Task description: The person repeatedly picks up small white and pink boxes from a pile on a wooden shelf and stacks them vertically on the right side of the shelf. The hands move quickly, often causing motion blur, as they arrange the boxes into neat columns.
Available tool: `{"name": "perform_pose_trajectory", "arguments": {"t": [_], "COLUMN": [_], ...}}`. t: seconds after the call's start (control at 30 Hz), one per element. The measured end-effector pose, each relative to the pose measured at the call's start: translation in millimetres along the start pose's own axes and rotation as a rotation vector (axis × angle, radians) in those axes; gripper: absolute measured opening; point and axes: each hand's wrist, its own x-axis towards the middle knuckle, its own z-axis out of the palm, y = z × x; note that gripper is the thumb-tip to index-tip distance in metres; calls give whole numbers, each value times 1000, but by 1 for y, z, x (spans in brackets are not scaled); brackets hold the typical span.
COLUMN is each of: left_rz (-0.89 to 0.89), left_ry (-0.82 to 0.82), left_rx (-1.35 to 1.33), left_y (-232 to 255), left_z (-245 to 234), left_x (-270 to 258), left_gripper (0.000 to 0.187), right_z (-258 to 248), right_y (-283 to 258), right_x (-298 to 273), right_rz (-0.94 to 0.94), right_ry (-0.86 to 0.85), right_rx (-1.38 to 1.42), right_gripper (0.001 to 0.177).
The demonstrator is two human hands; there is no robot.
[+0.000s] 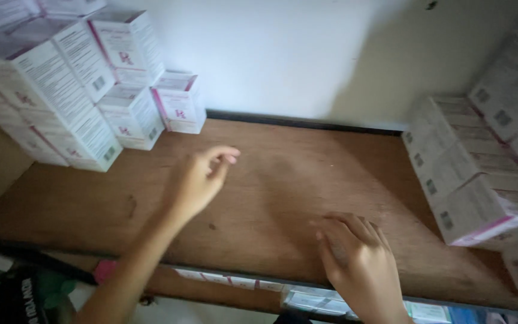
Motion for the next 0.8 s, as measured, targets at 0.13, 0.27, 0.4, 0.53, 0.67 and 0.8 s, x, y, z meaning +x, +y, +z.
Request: {"name": "perform_pose_trajectory", "arguments": {"t": [0.13,0.27,0.4,0.53,0.67,0.8], "left_rz": [-113,-5,-59,-208,-103,-324], "left_ry": [39,179,204,181,405,348], "left_rx": [103,170,280,220,345,464], "left_y": [-45,-87,-111,-136,-127,-106], "left_z": [-23,-33,-36,-26,-25,-32], "left_x": [-1,0,8,27,38,46], "left_gripper": [21,18,27,43,50,51], "right_z": [14,31,49,67,90,110], "right_y": [-18,-34,-42,-50,-60,-88], "right_x": [13,28,50,85,126,164], "right_rz": [-25,-138,-235,-335,-459,52], "right_ry": [-85,-86,-175,-266,-214,-660], "right_rx": [27,-6,-73,-86,-120,-32], "right_gripper": [21,16,17,19,19,38]}}
